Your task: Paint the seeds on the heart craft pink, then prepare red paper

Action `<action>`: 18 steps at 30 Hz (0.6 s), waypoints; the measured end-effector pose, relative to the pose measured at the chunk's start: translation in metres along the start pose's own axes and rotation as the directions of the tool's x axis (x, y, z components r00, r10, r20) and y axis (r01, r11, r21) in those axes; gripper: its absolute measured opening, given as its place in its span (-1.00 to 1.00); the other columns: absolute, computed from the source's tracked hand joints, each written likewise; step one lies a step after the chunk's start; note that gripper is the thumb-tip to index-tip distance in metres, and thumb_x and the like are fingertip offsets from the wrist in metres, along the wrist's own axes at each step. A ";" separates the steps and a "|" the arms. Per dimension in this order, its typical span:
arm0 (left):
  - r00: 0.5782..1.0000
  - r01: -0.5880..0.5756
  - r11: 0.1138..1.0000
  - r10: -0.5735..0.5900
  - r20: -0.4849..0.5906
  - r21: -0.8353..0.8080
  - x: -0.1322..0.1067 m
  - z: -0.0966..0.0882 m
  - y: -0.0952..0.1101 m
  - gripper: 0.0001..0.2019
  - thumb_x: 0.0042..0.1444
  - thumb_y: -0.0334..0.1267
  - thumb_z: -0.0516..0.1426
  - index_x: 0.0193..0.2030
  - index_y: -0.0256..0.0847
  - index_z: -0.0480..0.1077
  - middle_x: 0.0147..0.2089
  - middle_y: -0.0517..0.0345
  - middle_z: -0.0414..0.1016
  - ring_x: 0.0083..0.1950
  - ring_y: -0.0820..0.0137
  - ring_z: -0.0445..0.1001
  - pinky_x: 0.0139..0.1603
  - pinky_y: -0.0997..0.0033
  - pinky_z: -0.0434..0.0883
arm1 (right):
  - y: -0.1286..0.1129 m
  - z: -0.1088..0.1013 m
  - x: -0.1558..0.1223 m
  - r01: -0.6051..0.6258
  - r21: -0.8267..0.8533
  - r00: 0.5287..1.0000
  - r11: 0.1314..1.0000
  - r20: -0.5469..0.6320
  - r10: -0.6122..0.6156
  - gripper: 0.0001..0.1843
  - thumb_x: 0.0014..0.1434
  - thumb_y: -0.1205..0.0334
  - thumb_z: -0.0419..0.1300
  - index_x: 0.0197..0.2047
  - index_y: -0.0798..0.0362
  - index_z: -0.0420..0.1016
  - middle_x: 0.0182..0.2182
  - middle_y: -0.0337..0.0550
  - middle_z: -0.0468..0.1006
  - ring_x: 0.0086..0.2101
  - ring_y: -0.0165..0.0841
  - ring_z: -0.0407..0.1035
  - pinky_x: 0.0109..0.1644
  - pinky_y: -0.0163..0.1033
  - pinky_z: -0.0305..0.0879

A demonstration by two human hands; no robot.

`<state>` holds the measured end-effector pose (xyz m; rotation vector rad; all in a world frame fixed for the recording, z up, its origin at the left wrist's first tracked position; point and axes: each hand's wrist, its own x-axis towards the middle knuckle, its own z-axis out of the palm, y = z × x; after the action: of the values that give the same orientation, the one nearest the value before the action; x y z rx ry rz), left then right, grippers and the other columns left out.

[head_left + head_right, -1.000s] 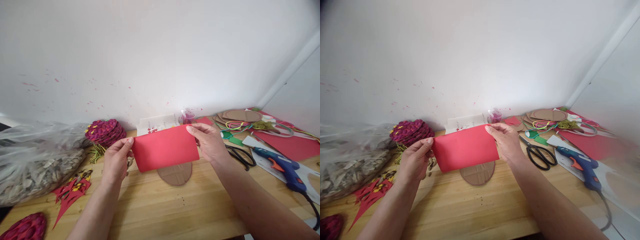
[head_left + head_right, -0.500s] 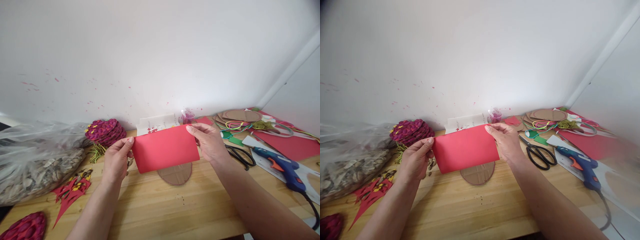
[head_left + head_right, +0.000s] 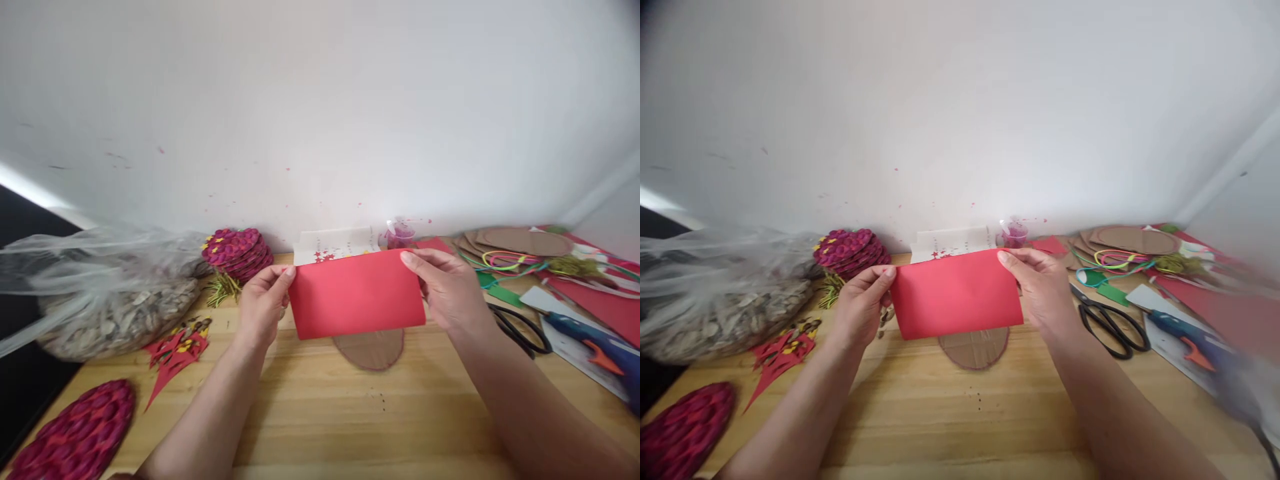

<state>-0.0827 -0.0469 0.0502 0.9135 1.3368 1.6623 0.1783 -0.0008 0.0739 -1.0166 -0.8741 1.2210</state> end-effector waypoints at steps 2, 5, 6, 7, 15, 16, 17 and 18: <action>0.999 -0.035 0.999 0.035 0.020 -0.017 -0.001 0.003 0.003 -0.62 -0.12 -0.01 0.48 -0.35 -0.25 0.54 -0.51 0.27 0.41 -0.57 0.60 0.18 -0.59 0.57 0.11 | 0.000 0.001 0.001 -0.001 -0.003 0.999 1.000 -0.039 0.001 -0.48 -0.48 0.00 0.69 -0.43 0.01 0.66 -0.47 -0.22 0.66 -0.51 -0.39 0.46 -0.46 -0.27 0.42; 0.998 -0.038 0.997 0.042 0.053 -0.065 -0.003 0.005 0.006 -0.59 -0.19 -0.02 0.51 -0.39 -0.25 0.53 -0.44 0.19 0.52 -0.47 0.54 0.34 -0.47 0.55 0.28 | 0.000 0.002 0.002 0.003 -0.008 0.995 1.000 -0.099 -0.003 -0.44 -0.57 0.04 0.69 -0.45 0.03 0.65 -0.49 -0.19 0.65 -0.52 -0.39 0.45 -0.51 -0.29 0.37; 0.997 -0.032 0.996 0.037 0.064 -0.085 -0.003 0.006 0.006 -0.59 -0.20 -0.03 0.52 -0.39 -0.25 0.52 -0.42 0.17 0.55 -0.44 0.52 0.39 -0.42 0.54 0.32 | 0.000 0.002 0.003 0.000 -0.013 0.993 1.000 -0.116 -0.002 -0.44 -0.57 0.06 0.69 -0.45 0.04 0.65 -0.49 -0.18 0.65 -0.53 -0.39 0.45 -0.53 -0.30 0.36; 0.997 -0.023 0.995 0.031 0.077 -0.099 -0.004 0.006 0.006 -0.60 -0.20 -0.03 0.52 -0.38 -0.25 0.53 -0.38 0.14 0.58 -0.40 0.49 0.43 -0.38 0.53 0.36 | 0.000 0.002 0.003 -0.003 -0.019 0.991 1.000 -0.131 0.000 -0.45 -0.57 0.08 0.69 -0.44 0.05 0.66 -0.49 -0.18 0.65 -0.54 -0.39 0.45 -0.55 -0.31 0.35; 0.996 0.015 0.995 -0.006 0.091 -0.102 -0.003 0.005 0.007 -0.60 -0.17 -0.01 0.52 -0.36 -0.22 0.53 -0.42 0.16 0.57 -0.47 0.50 0.41 -0.49 0.52 0.30 | 0.004 0.000 0.007 0.007 -0.024 0.984 1.000 -0.178 -0.011 -0.48 -0.59 0.18 0.67 -0.46 0.06 0.66 -0.46 -0.11 0.65 -0.54 -0.34 0.47 -0.55 -0.23 0.38; 0.996 0.023 0.995 -0.015 0.086 -0.095 -0.003 0.005 0.006 -0.60 -0.17 0.00 0.52 -0.35 -0.22 0.54 -0.42 0.16 0.56 -0.48 0.51 0.40 -0.52 0.53 0.27 | 0.005 -0.001 0.007 0.013 -0.026 0.985 1.000 -0.172 -0.018 -0.49 -0.58 0.18 0.67 -0.46 0.05 0.66 -0.46 -0.11 0.65 -0.53 -0.33 0.47 -0.54 -0.22 0.38; 0.996 0.025 0.995 -0.018 0.082 -0.094 -0.003 0.005 0.006 -0.60 -0.16 0.00 0.52 -0.34 -0.22 0.55 -0.43 0.16 0.56 -0.50 0.52 0.38 -0.54 0.53 0.24 | 0.006 -0.001 0.008 0.018 -0.027 0.986 0.999 -0.165 -0.022 -0.49 -0.56 0.18 0.67 -0.45 0.05 0.66 -0.45 -0.10 0.66 -0.52 -0.32 0.48 -0.53 -0.20 0.39; 0.997 0.025 0.995 -0.018 0.079 -0.096 -0.003 0.004 0.006 -0.60 -0.16 -0.01 0.52 -0.32 -0.22 0.55 -0.43 0.16 0.56 -0.51 0.52 0.37 -0.55 0.54 0.23 | 0.007 -0.002 0.009 0.021 -0.027 0.986 0.999 -0.163 -0.025 -0.49 -0.55 0.17 0.68 -0.44 0.05 0.67 -0.43 -0.08 0.66 -0.51 -0.31 0.49 -0.52 -0.19 0.40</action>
<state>-0.0785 -0.0483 0.0568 0.8949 1.1997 1.6431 0.1795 0.0081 0.0663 -1.1075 -0.7723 1.0925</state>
